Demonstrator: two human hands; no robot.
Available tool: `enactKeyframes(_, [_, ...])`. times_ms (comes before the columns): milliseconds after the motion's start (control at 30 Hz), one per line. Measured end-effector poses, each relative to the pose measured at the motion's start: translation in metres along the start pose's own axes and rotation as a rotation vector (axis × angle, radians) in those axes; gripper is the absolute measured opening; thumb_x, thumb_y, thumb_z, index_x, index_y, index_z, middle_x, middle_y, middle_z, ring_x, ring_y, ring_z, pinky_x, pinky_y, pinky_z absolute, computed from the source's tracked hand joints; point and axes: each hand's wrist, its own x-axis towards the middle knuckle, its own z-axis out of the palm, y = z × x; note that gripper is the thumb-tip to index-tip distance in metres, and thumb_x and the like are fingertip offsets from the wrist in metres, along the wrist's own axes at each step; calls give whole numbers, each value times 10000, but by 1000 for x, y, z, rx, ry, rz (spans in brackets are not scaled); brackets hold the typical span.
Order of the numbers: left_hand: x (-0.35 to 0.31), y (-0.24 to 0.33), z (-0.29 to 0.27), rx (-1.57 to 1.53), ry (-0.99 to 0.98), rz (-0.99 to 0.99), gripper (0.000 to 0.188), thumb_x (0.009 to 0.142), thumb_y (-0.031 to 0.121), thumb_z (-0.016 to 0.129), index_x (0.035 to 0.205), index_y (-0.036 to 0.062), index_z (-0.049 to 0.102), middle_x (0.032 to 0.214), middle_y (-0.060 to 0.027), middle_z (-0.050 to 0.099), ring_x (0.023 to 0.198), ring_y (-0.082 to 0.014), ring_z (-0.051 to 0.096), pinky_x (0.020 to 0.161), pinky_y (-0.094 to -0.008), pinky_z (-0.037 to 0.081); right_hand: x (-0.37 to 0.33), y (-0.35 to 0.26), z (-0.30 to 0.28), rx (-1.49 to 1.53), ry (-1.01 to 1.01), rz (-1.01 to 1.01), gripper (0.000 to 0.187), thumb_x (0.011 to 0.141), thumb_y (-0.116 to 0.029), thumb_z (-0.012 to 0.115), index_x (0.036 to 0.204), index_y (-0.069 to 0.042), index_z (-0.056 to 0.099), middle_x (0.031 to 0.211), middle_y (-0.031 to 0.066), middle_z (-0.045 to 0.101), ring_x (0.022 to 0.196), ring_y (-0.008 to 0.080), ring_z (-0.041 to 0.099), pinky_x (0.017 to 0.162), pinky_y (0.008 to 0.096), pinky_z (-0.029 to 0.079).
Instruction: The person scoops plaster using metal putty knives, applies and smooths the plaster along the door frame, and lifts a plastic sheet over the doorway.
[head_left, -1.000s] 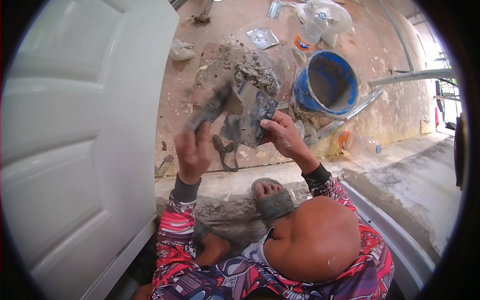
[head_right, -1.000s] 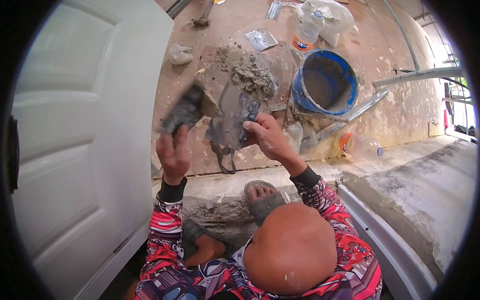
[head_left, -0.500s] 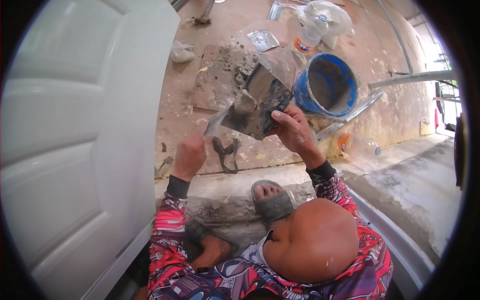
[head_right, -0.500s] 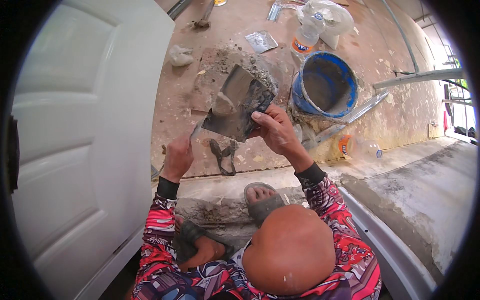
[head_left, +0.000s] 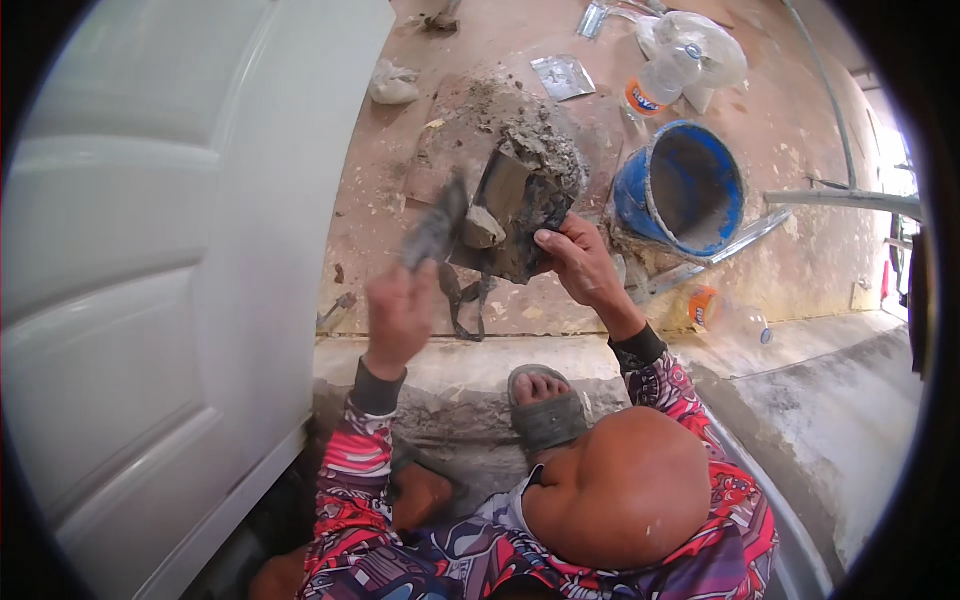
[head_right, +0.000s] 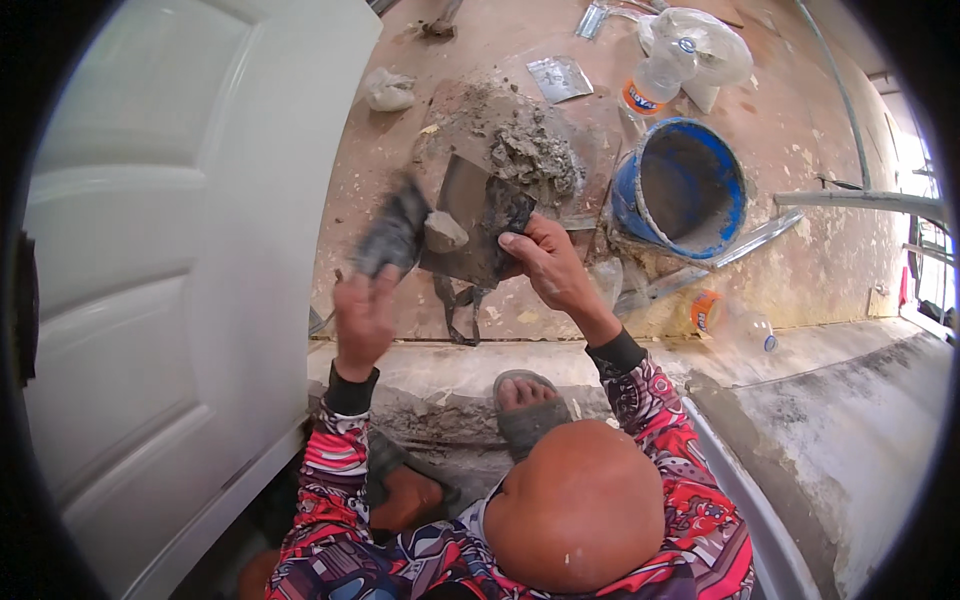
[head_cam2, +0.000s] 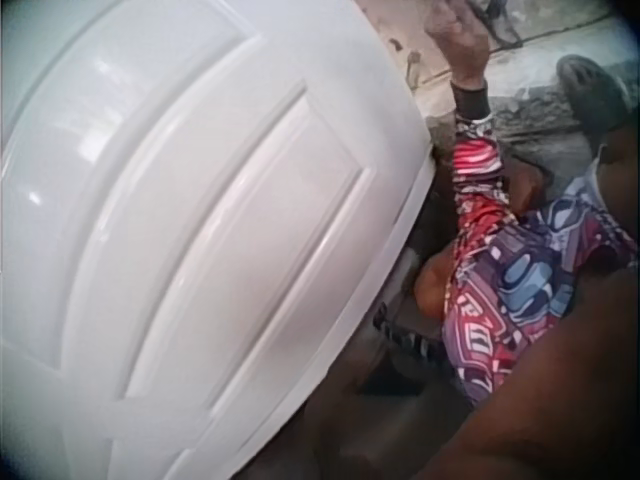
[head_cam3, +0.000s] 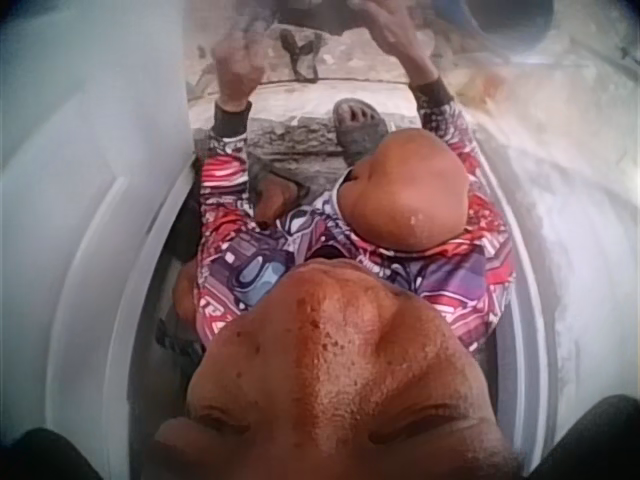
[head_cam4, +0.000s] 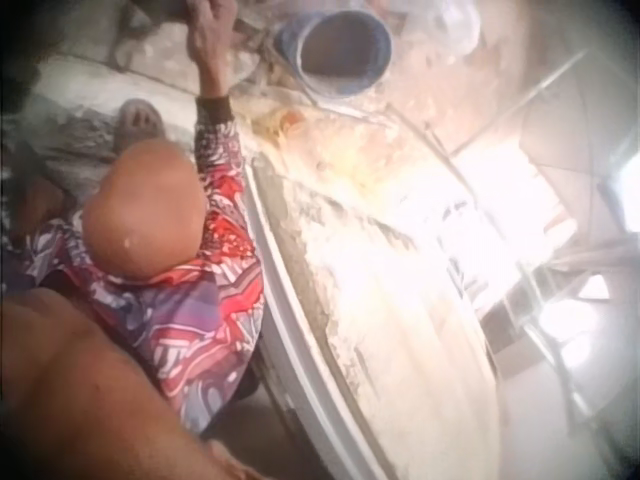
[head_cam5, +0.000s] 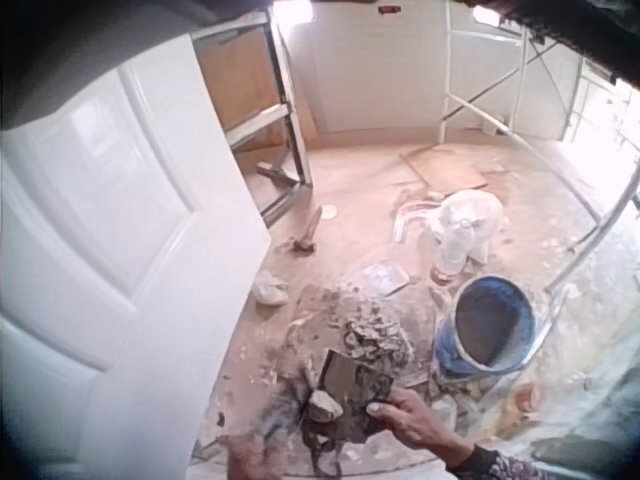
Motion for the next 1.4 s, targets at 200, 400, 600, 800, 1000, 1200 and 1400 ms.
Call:
enactKeyframes(200, [-11,-19,-15,673,-72,249,411,842,33,582,1249,-18,559,868,-236,639,650,-358,583,636,-407,483,26,-10,-1,116,25,-53,232,933,-146,567,1109,5,558,1000,55,646,846,133,661,682,304,590])
enactKeyframes(400, [-17,-3,-23,-51,215,-289,333,899,29,539,1226,-29,568,1049,-187,664,806,-274,645,739,-349,498,50,6,-2,131,57,-60,227,929,-143,560,1104,1,565,986,52,641,809,119,647,664,287,585])
enactKeyframes(600, [9,35,-8,754,-52,328,448,800,-83,543,1238,-1,588,1156,-155,656,985,-300,617,854,-351,484,58,4,10,72,51,-29,168,930,-144,551,1012,1,569,894,21,617,766,97,626,625,259,562])
enactKeyframes(800, [12,47,-15,961,-195,366,583,718,-50,562,1286,81,582,1242,-48,636,982,-279,595,829,-387,449,60,1,27,-165,8,-95,157,945,-143,524,967,11,550,834,9,588,688,87,586,613,251,521])
enactKeyframes(1000, [-10,58,-20,1028,-249,331,547,720,-12,582,1258,84,596,1232,-31,640,925,-259,597,786,-380,438,43,-7,47,-191,-18,-103,140,941,-121,511,942,15,544,793,4,572,661,78,573,582,243,499])
enactKeyframes(1200, [-40,62,-31,862,-230,322,550,696,-54,569,1225,85,625,895,-125,670,769,-286,591,653,-395,443,24,2,69,-215,13,-59,146,943,-112,491,955,17,558,784,6,580,638,85,579,561,245,506])
enactKeyframes(1400, [-88,52,-62,691,-210,32,407,769,0,543,1167,16,627,779,-184,609,689,-274,595,609,-389,441,2,30,99,-136,11,58,152,937,-103,484,958,13,579,799,17,603,638,93,592,532,248,509])
